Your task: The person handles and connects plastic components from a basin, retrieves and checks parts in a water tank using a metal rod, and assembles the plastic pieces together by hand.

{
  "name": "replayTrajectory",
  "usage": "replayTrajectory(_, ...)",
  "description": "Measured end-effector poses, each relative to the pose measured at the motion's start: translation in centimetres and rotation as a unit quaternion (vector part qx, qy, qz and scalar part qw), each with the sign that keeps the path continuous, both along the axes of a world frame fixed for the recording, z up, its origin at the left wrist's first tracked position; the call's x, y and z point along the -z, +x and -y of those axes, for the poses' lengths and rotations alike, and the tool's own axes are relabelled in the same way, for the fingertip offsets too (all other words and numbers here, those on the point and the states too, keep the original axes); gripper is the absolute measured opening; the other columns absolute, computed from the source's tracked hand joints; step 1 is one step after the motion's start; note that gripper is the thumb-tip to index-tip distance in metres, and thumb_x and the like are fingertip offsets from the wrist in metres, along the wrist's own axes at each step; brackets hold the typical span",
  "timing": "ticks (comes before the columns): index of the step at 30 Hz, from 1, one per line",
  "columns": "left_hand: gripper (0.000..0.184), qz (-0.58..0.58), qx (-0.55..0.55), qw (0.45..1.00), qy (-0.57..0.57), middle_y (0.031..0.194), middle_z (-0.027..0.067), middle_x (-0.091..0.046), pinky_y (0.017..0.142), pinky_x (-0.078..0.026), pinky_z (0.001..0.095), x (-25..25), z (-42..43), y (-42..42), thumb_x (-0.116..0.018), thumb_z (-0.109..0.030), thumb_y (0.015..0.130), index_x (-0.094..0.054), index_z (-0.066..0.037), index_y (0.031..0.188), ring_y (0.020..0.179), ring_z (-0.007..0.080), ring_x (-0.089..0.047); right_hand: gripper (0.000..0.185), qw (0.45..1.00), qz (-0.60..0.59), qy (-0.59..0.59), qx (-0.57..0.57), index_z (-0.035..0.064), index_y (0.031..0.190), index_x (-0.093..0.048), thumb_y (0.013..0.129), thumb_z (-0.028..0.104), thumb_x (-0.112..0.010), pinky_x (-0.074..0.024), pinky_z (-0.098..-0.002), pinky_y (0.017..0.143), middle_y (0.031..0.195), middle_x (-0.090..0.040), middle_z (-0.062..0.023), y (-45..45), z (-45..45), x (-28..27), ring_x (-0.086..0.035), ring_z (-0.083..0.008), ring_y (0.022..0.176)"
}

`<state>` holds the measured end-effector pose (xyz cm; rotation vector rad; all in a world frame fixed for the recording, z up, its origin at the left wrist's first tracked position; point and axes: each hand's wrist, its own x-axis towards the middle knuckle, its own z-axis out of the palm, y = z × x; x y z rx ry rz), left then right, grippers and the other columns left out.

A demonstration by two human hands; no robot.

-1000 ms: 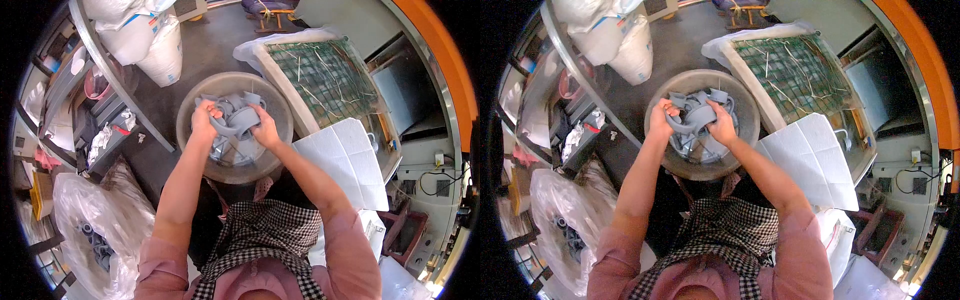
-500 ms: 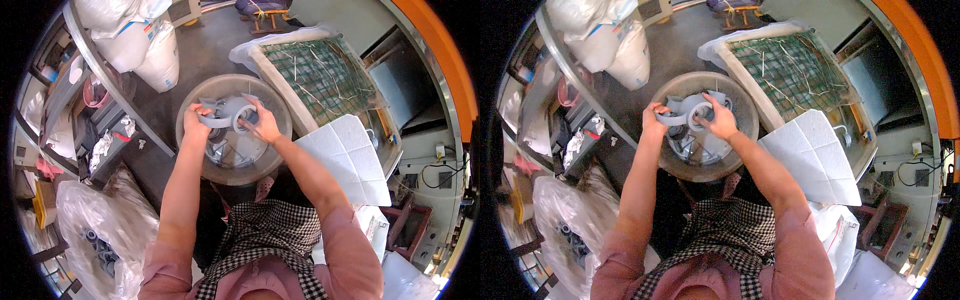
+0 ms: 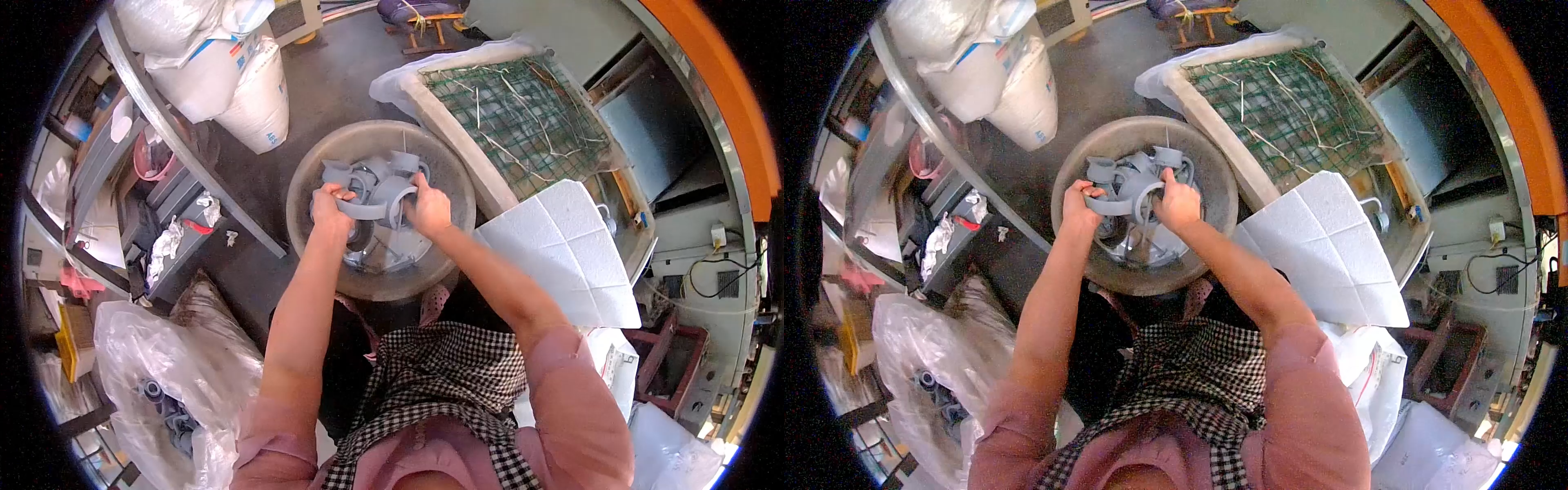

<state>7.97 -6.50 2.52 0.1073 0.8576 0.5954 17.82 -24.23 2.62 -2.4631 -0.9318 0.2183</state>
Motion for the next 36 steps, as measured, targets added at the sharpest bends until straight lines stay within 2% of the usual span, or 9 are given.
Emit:
replayTrajectory(6, 0.021, -0.023, 0.054, 0.998, 0.023, 0.055, 0.0003, -0.035, 0.047, -0.036, 0.0267, 1.0, 0.4, -0.1, -0.05, 0.004, 0.074, -0.038, -0.01, 0.065, 0.047, 0.013, -0.033, 0.087, 0.954, -0.244, -0.032, -0.173, 0.0113, 0.141, -0.021, 0.07, 0.017, -0.073, -0.044, -0.0413, 0.093, 0.124, -0.05, -0.0297, 3.8, 1.9, 2.0, -0.053, -0.0382, 0.113)
replayTrajectory(8, 0.022, -0.043, 0.07, 0.996, 0.025, 0.058, -0.0002, -0.034, 0.047, -0.035, 0.0261, 1.6, 1.0, 0.1, -0.051, 0.004, 0.076, -0.037, -0.01, 0.066, 0.048, 0.0118, -0.033, 0.104, 0.871, -0.441, -0.109, -0.187, 0.0153, 0.148, -0.006, 0.069, 0.016, -0.074, -0.0383, -0.0389, 0.1, 0.14, -0.034, -0.028, 5.7, 1.7, 0.9, -0.042, -0.0355, 0.126)
replayTrajectory(14, 0.026, -0.01, 0.053, 0.998, 0.019, 0.058, -0.0004, -0.03, 0.046, -0.035, 0.0278, 2.2, -0.5, 1.5, -0.051, 0.001, 0.079, -0.033, -0.01, 0.065, 0.049, 0.0121, -0.032, 0.089, 0.913, -0.338, 0.043, -0.226, 0.0122, 0.142, -0.03, 0.066, 0.02, -0.076, -0.045, -0.0388, 0.092, 0.13, -0.05, -0.0215, 4.9, -0.5, 6.2, -0.051, -0.0298, 0.117)
replayTrajectory(20, 0.017, -0.025, 0.029, 0.999, -0.002, 0.06, 0.0011, -0.035, 0.046, -0.033, 0.0266, 3.4, -1.1, 1.0, -0.054, -0.001, 0.078, -0.041, -0.008, 0.07, 0.05, 0.0131, -0.036, 0.084, 0.949, -0.216, -0.187, -0.136, 0.0133, 0.138, -0.038, 0.065, 0.025, -0.078, -0.0419, -0.0353, 0.095, 0.127, -0.052, -0.0183, 4.5, -2.6, 5.7, -0.052, -0.0279, 0.115)
replayTrajectory(22, 0.017, -0.059, 0.069, 0.996, 0.025, 0.06, 0.0011, -0.037, 0.047, -0.034, 0.0274, 2.5, -1.5, 0.4, -0.056, -0.002, 0.079, -0.042, -0.008, 0.071, 0.049, 0.0134, -0.037, 0.086, 0.784, -0.565, -0.144, -0.212, 0.0105, 0.136, -0.039, 0.062, 0.027, -0.08, -0.0421, -0.0368, 0.096, 0.13, -0.049, -0.0199, 8.0, -2.7, 6.7, -0.05, -0.032, 0.118)
replayTrajectory(25, 0.016, -0.086, 0.157, 0.979, 0.094, 0.06, 0.0017, -0.042, 0.05, -0.038, 0.0289, 0.9, -0.7, -0.6, -0.063, -0.009, 0.081, -0.047, -0.006, 0.078, 0.051, 0.0133, -0.042, 0.103, 0.938, -0.174, -0.242, -0.175, 0.0068, 0.141, -0.03, 0.057, 0.031, -0.085, -0.0396, -0.0384, 0.101, 0.134, -0.044, -0.0177, 14.4, -4.3, 15.1, -0.044, -0.0331, 0.122)
replayTrajectory(30, 0.021, -0.14, 0.208, 0.957, 0.142, 0.06, 0.0024, -0.047, 0.052, -0.04, 0.029, -0.6, 0.0, -1.0, -0.068, -0.017, 0.082, -0.052, -0.006, 0.088, 0.052, 0.0138, -0.047, 0.098, 0.983, 0.047, -0.172, -0.037, 0.003, 0.137, -0.029, 0.06, 0.029, -0.084, -0.0413, -0.0421, 0.097, 0.133, -0.04, -0.0145, 15.0, -8.2, 21.0, -0.039, -0.033, 0.123)
replayTrajectory(34, 0.023, -0.162, 0.185, 0.957, 0.151, 0.063, 0.0021, -0.05, 0.051, -0.04, 0.0287, -0.8, -0.8, -0.8, -0.072, -0.014, 0.08, -0.052, -0.005, 0.087, 0.053, 0.0129, -0.048, 0.089, 0.964, 0.079, -0.248, -0.06, 0.0013, 0.131, -0.034, 0.061, 0.031, -0.082, -0.0429, -0.0408, 0.094, 0.126, -0.045, -0.015, 14.1, -10.4, 20.7, -0.043, -0.0325, 0.118)
replayTrajectory(36, 0.024, -0.212, 0.2, 0.924, 0.248, 0.066, 0.0026, -0.053, 0.051, -0.04, 0.0268, -0.4, -1.1, -0.6, -0.073, -0.012, 0.078, -0.053, -0.004, 0.086, 0.056, 0.0114, -0.052, 0.082, 0.994, 0.021, -0.096, -0.044, -0.0008, 0.126, -0.038, 0.064, 0.037, -0.077, -0.0445, -0.0397, 0.093, 0.126, -0.048, -0.0185, 14.2, -11.2, 16.0, -0.045, -0.0333, 0.119)
